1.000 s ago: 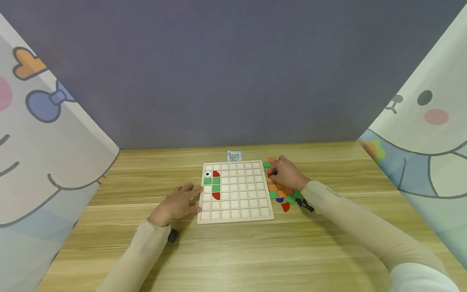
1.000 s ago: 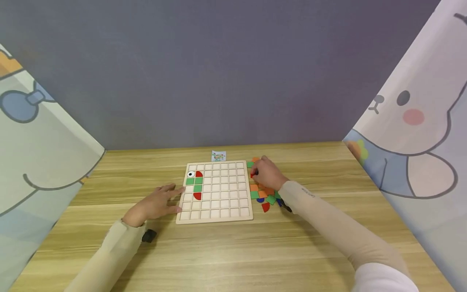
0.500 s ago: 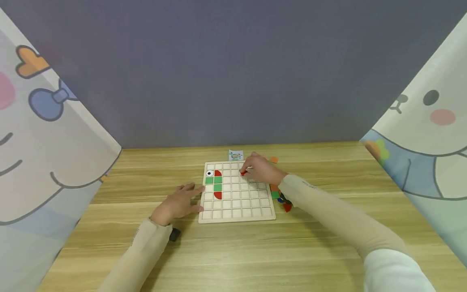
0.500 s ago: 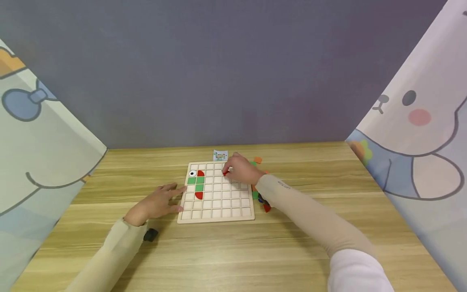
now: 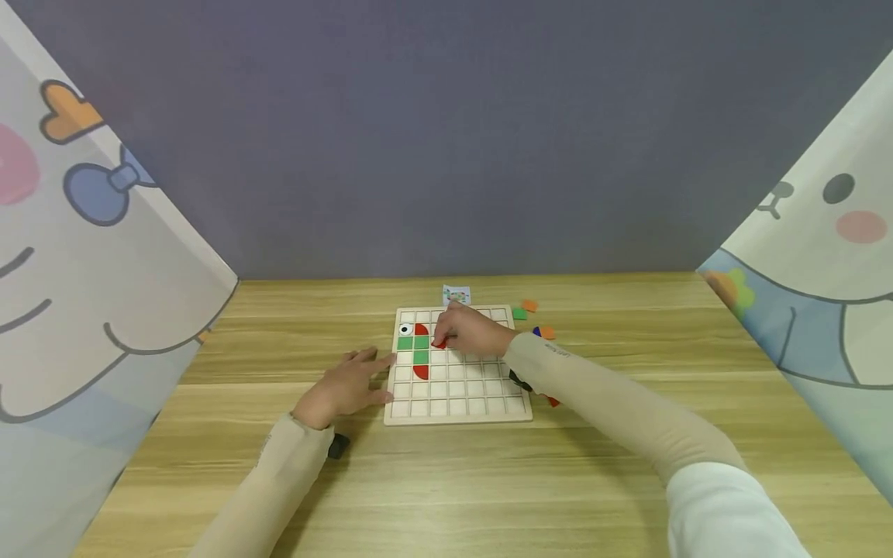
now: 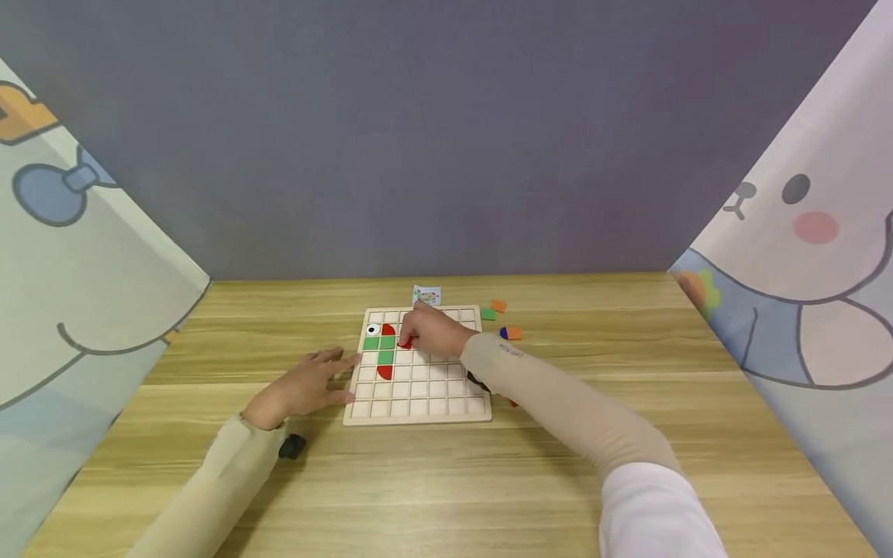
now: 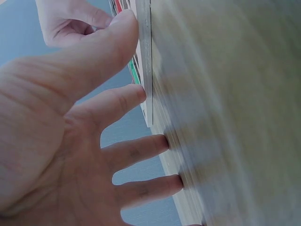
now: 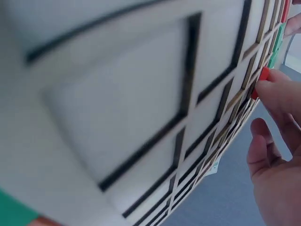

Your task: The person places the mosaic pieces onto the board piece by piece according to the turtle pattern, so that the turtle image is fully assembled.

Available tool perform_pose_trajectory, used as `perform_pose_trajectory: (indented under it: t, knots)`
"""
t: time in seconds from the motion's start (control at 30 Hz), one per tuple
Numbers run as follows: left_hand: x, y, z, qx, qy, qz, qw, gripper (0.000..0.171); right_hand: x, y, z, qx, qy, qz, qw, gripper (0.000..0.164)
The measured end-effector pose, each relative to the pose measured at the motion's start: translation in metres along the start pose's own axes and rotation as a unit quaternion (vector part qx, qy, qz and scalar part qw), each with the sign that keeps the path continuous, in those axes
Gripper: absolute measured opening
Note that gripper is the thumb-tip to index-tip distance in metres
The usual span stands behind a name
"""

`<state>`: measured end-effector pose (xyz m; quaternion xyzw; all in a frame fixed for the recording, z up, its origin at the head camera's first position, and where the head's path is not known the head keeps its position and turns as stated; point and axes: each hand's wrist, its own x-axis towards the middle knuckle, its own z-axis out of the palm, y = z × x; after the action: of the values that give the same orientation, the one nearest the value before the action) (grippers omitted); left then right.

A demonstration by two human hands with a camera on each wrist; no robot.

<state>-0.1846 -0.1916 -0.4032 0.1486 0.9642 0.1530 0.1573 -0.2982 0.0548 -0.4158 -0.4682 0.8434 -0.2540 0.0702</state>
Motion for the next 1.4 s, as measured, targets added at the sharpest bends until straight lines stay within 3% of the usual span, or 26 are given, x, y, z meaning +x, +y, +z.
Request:
perform_pose_trajectory:
  t: [0.17, 0.5, 0.73, 1.13, 1.3, 1.4]
  knots:
    - [0.000, 0.001, -0.001, -0.002, 0.000, 0.001, 1.0000, 0.070, 0.001, -0.003, 0.002, -0.012, 0.017, 0.013, 1.000, 0.023]
    - [0.003, 0.000, 0.003, 0.000, -0.001, 0.002, 1.0000, 0.071, -0.005, -0.007, 0.002, -0.015, 0.007, 0.043, 0.999, 0.031]
    - [0.001, 0.001, 0.003, 0.001, -0.001, 0.000, 1.0000, 0.070, -0.022, -0.005, -0.016, -0.024, 0.045, 0.035, 0.998, 0.025]
    - [0.000, -0.001, 0.003, 0.001, 0.002, 0.000, 1.0000, 0.070, -0.095, 0.048, -0.056, -0.015, 0.106, 0.164, 0.981, 0.017]
    - [-0.001, -0.002, 0.002, 0.000, 0.004, 0.001, 1.0000, 0.070, -0.109, 0.068, -0.063, -0.014, 0.100, 0.213, 0.972, 0.021]
    - [-0.001, -0.001, 0.002, -0.001, 0.006, 0.005, 1.0000, 0.070, -0.111, 0.077, -0.063, -0.011, 0.081, 0.223, 0.971, 0.024]
